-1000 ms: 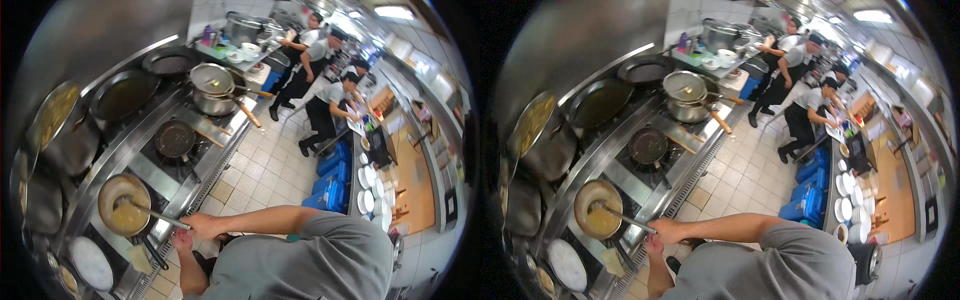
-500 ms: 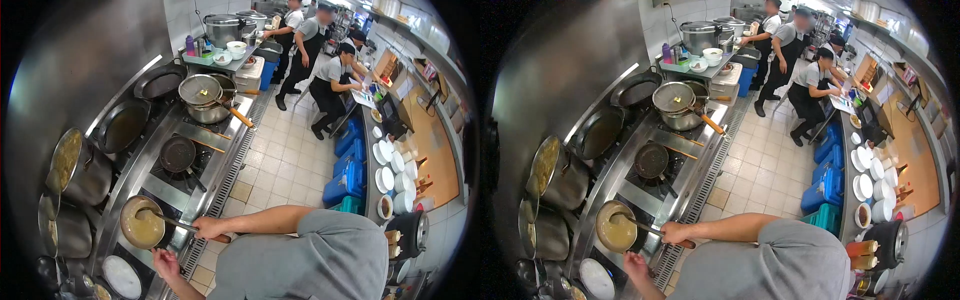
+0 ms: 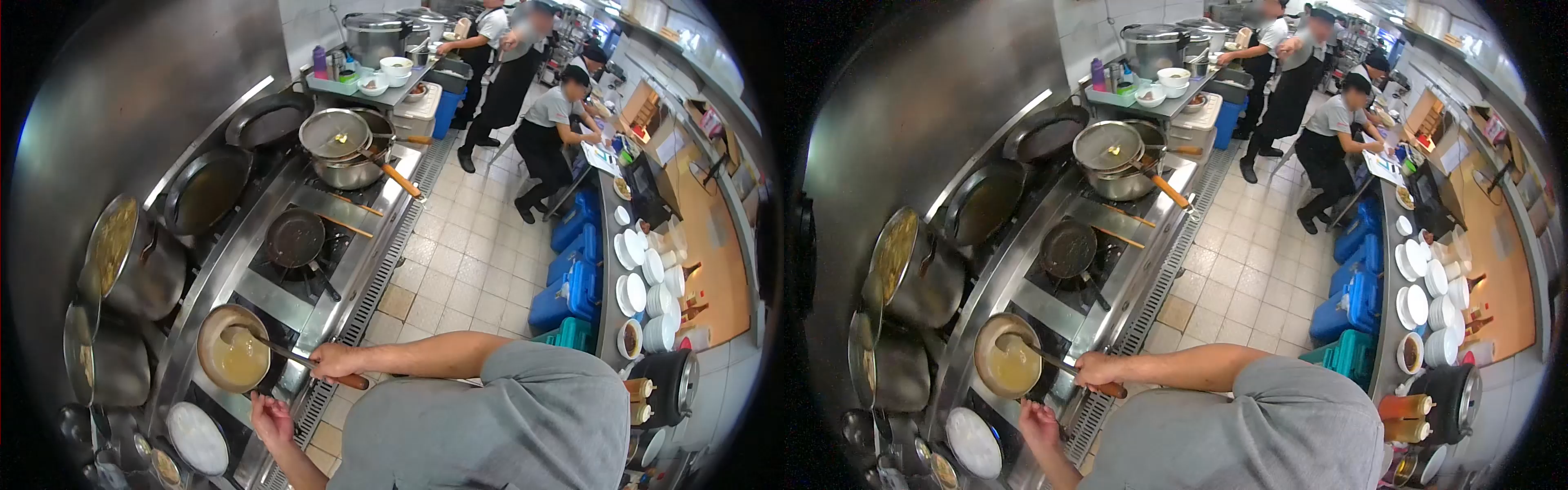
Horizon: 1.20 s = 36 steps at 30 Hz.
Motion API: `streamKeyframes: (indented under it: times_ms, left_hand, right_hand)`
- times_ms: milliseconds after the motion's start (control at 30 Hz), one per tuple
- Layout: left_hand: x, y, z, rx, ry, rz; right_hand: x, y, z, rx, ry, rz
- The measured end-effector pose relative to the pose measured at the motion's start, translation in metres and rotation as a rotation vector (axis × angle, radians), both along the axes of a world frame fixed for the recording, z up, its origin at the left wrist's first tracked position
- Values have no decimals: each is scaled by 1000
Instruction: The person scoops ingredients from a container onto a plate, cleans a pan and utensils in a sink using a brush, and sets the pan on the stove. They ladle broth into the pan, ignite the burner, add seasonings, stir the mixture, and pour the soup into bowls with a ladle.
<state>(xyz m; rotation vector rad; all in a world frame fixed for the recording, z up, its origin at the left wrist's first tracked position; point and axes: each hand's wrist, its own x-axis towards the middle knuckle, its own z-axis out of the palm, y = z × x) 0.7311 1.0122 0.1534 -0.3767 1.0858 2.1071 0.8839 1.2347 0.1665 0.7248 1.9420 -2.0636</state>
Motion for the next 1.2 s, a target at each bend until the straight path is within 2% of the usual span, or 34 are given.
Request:
streamKeyframes:
  times_ms: [67,100,133,167,200,233,300,367,433,500,533,600,700,800,833,900,933,967,1000,1033,1067,1100,1200]
  left_hand:
    - [-3,-7,-10,134,-1,-98]
    - [-3,-4,-18,106,-20,-89]
    - [10,10,22,3,-68,-24]
    - [4,-7,-2,149,-40,-70]
    - [8,-14,9,133,-41,-52]
    - [9,-16,12,158,-75,0]
    - [19,-20,19,157,-51,50]
    - [21,-13,8,254,-119,-75]
    - [23,-5,1,197,-123,-86]
    - [35,4,5,163,-128,-151]
    - [38,9,5,150,-127,-169]
    - [49,13,-12,98,-207,-135]
    - [59,15,16,30,-176,-161]
    - [53,15,15,70,-185,-101]
    - [50,17,13,71,-193,-30]
    - [40,18,22,125,-47,-93]
    - [34,20,28,138,5,-116]
    - [34,24,37,150,5,-68]
    - [27,18,32,153,-24,-106]
    - [15,5,6,172,-28,-135]
    - [13,9,10,92,-22,-159]
    - [15,11,22,0,-11,-140]
    - [18,17,30,-41,-78,-119]
  right_hand:
    - [0,0,2,33,-7,-39]
    - [4,2,4,-29,-18,-79]
    - [5,0,-8,13,-37,-105]
    - [2,3,-1,-18,-107,-68]
    - [1,2,-15,-132,-26,-59]
    - [1,1,8,-211,-4,-61]
    - [3,2,12,-223,-32,35]
    - [11,6,7,-171,-91,-54]
    - [2,2,9,-167,-105,-72]
    - [1,-1,25,-271,-65,-42]
    - [0,5,13,-141,-87,-7]
    - [6,1,8,-245,-105,-20]
    - [-1,-6,25,-332,-84,5]
    - [-1,-10,27,-398,-103,-47]
    - [5,-12,8,-351,-133,-131]
    - [4,-11,-19,-493,-170,-137]
    - [5,-13,-14,-467,-133,-157]
    - [4,-19,16,-426,-159,-213]
    - [2,-23,20,-501,-105,-243]
    - [0,-27,13,-516,-44,-219]
    - [-1,-29,5,-556,-23,-214]
    - [-3,-30,4,-584,-120,-206]
    - [-4,-37,-4,-714,-100,-190]
